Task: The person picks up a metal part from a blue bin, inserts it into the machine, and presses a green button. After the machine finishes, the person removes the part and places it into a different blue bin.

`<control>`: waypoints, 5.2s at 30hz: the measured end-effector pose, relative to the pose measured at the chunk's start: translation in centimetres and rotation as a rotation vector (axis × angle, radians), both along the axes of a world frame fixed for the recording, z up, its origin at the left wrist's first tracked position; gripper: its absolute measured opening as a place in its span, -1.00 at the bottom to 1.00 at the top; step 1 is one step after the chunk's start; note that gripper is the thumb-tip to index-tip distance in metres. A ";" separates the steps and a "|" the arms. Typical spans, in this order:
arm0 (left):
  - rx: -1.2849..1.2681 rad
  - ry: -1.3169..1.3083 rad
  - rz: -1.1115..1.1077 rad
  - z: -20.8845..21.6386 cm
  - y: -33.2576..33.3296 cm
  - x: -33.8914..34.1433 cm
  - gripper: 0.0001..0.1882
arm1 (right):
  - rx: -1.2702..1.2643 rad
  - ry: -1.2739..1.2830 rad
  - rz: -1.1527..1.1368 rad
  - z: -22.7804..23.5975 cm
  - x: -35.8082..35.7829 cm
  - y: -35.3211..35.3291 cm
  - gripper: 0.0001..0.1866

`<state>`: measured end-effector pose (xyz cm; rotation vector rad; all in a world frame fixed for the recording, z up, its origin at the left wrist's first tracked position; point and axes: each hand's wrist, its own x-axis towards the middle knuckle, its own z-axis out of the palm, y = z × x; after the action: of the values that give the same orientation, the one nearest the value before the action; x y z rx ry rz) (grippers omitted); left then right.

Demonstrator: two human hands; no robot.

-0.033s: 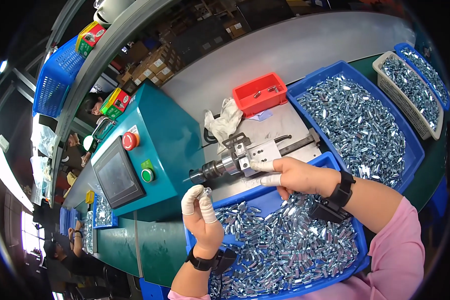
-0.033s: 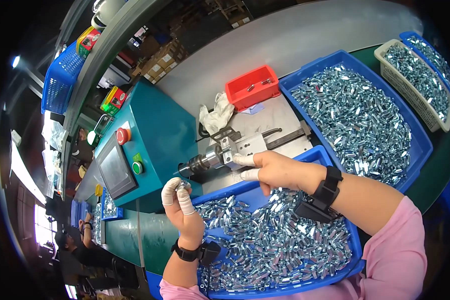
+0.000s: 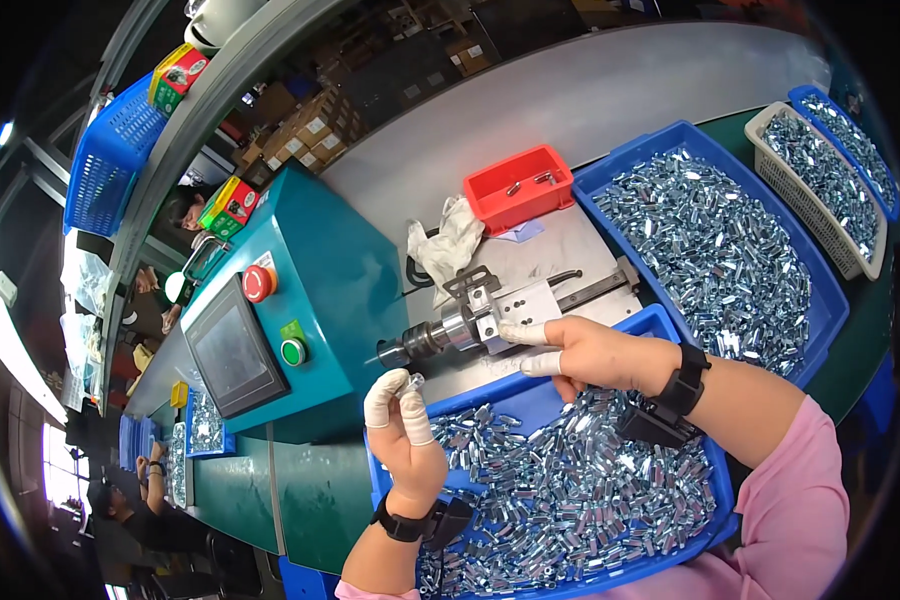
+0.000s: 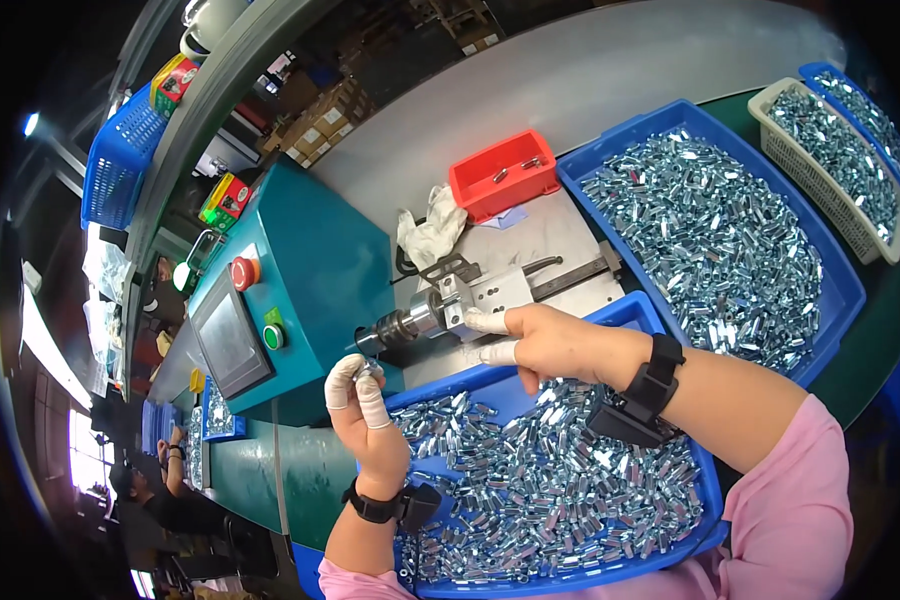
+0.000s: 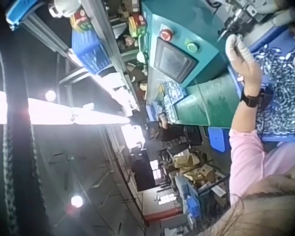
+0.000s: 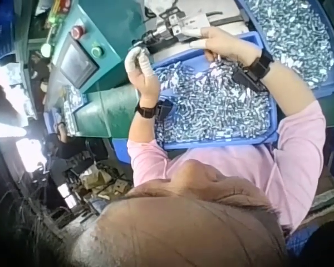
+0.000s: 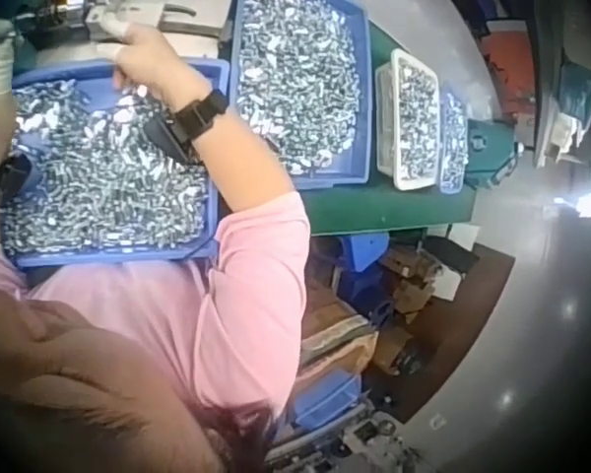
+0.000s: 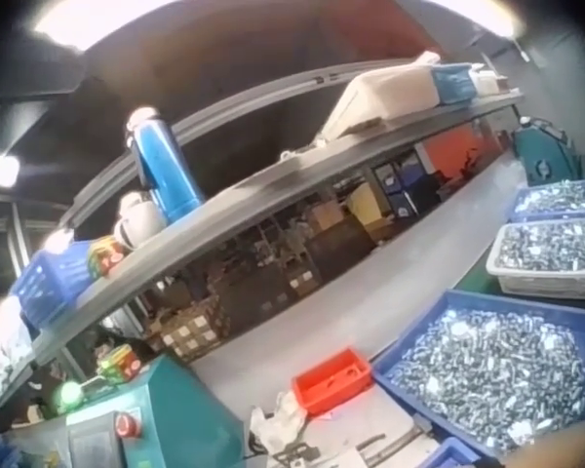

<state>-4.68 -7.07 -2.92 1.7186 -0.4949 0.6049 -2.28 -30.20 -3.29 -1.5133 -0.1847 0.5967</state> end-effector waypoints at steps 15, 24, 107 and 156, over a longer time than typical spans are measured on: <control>-0.003 0.140 -0.023 -1.1 -0.1 0.6 -0.72 | 0.030 0.040 0.081 -0.2 -0.2 0.4 -0.37; 0.089 0.121 0.055 -2.1 -0.3 1.1 -0.75 | -0.093 -0.123 0.047 0.3 -0.2 0.6 -0.41; 1.064 0.259 -0.085 -2.0 -2.4 -2.2 -0.78 | -0.143 -0.190 -0.147 0.8 -0.5 0.6 -0.59; 0.317 -0.428 0.579 1.0 6.4 5.1 -0.83 | -1.343 -0.432 0.040 8.1 6.1 5.1 -0.78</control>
<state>0.45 -0.70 -1.96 2.0530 -0.3976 1.3890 3.79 -25.14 4.82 -2.9473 -0.1394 0.3947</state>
